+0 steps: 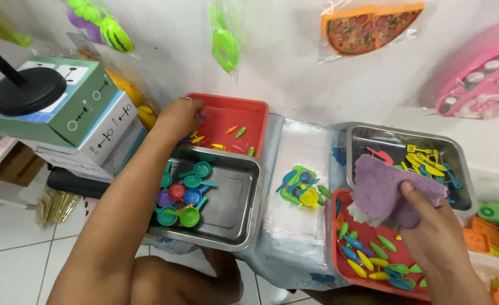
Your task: The person sits on the floor and cleans various small plastic toys using a purple cloth. They wipe a green toy, a yellow toy, and a blue toy, placing them into a metal tray. The person also handles a plastic bag containing colorful toys.
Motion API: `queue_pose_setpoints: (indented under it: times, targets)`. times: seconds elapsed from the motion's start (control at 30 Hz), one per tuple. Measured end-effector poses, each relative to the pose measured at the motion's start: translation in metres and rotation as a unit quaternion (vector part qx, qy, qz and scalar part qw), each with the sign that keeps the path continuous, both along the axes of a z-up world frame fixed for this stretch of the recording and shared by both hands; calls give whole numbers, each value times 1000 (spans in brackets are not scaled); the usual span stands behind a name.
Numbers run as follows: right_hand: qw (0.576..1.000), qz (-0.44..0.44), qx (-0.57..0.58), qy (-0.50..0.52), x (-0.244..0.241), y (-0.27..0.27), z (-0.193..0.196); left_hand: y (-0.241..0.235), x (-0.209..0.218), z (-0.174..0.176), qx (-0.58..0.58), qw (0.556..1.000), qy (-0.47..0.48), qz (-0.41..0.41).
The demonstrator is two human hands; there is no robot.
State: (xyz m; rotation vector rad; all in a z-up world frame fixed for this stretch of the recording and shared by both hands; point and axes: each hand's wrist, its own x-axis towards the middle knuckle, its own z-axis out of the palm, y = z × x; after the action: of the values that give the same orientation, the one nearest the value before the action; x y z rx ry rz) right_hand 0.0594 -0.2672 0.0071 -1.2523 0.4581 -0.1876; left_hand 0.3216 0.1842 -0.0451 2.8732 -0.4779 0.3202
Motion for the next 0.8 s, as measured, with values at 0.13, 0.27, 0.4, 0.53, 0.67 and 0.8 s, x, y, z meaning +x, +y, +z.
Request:
queue_pose_setpoints:
  times: [0.13,0.27,0.4,0.53,0.67,0.8]
  targets:
    - [999,-27,-1,20,-1,1,-4,-11,-18,15,-4,999,33,30]
    - [1000,-26,0,-2,-1,-1,-7,-13,-23,19,-95,994,-26,-40]
    - [997,35,34,-68,7,-16,-35,-27,-42,39,-260,959,-18,-107]
    - [999,21,-19,-36,7,4,-20,-62,-82,62,-364,921,42,-128]
    - [986,-15,25,-163,3,27,-14,-103,-120,65,-405,886,121,-189]
    - [975,-67,73,-199,-6,61,-2,-151,-172,81,-507,794,229,-244]
